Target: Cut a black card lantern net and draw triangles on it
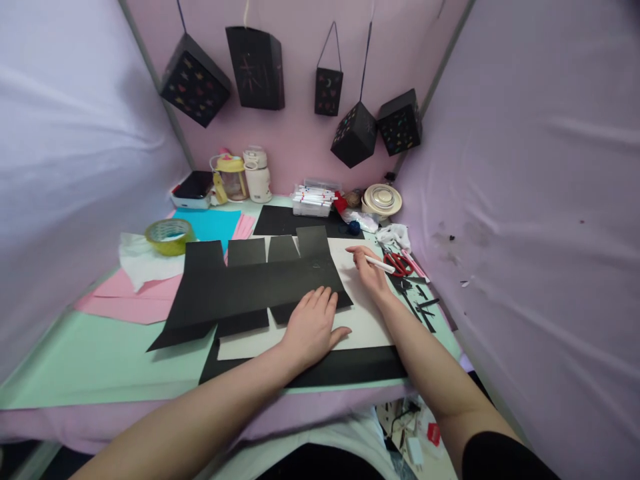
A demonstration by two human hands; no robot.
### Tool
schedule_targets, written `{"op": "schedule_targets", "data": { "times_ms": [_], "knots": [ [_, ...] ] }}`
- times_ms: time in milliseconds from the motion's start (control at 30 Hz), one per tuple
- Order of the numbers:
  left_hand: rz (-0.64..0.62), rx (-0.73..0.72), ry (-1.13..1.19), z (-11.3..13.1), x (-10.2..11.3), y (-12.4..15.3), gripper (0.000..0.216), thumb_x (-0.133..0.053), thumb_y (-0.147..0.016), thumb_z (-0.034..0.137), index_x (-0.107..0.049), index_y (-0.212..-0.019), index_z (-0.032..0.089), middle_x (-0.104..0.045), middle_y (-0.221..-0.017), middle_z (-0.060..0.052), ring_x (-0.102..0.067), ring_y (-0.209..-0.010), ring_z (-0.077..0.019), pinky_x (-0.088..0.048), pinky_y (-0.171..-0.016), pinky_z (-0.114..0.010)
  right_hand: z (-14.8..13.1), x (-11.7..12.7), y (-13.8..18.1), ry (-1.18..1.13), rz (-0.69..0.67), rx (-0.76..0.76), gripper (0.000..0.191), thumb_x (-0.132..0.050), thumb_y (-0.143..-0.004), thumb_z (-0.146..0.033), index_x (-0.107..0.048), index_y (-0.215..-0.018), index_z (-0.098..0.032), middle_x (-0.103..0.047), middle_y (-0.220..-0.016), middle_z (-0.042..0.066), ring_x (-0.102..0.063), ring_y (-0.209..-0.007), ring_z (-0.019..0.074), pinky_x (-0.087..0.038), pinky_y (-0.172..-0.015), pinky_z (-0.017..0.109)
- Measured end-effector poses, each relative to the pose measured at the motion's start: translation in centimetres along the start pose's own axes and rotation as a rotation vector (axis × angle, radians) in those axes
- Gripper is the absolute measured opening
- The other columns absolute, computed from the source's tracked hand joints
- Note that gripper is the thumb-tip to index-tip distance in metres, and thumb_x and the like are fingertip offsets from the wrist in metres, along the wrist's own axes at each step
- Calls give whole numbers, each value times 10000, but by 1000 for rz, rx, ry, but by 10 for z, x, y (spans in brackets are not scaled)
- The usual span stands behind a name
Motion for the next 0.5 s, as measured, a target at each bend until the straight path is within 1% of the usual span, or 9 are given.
{"op": "schedule_targets", "data": {
  "times_ms": [100, 233, 333, 400, 500],
  "knots": [
    [3, -3, 14, -1, -4, 0, 678, -478, -933, 567, -528, -1340, 27, -534, -1403, -212, -480, -1325, -316, -359, -1110, -428, 4, -2, -2, 6, -22, -49, 322, -473, -895, -414, -700, -859, -188, -577, -704, 12, -533, -688, 171, -424, -675, 289],
    [-11, -5, 36, -3, -11, 0, 720, -505, -913, 581, -523, -1341, 2, -524, -1401, -239, -483, -1322, -341, -389, -1100, -451, 14, -6, -3, -35, -26, -86, 210, -522, -845, -348, -662, -911, -206, -548, -653, -18, -499, -613, 161, -400, -612, 283],
    [-32, 7, 47, -5, -14, 0, 733, -508, -912, 578, -512, -1351, -10, -509, -1415, -241, -470, -1333, -346, -383, -1109, -450, 18, -6, -3, -48, -18, -87, 137, -566, -814, -335, -624, -822, -211, -557, -660, -22, -483, -592, 150, -387, -596, 280],
    [-50, 9, 49, -5, -15, 0, 734, -501, -916, 578, -510, -1354, -10, -499, -1423, -241, -463, -1339, -345, -378, -1114, -450, 19, -6, -3, -44, -23, -87, 130, -586, -793, -331, -622, -770, -208, -585, -685, -11, -495, -607, 152, -391, -602, 281],
    [-73, 18, 57, -5, -17, 0, 735, -505, -914, 581, -513, -1352, -9, -489, -1430, -243, -456, -1345, -343, -380, -1114, -446, 18, -7, -2, -51, -33, -89, 126, -605, -756, -313, -645, -806, -204, -616, -717, -3, -510, -619, 157, -394, -596, 282]
  ]
}}
Point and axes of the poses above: each hand's wrist, its own y-axis away from the middle knuckle, its own x-axis out of the back of the hand, z = x × y, the point moved 10 cm from there along -y, towards the middle knuckle
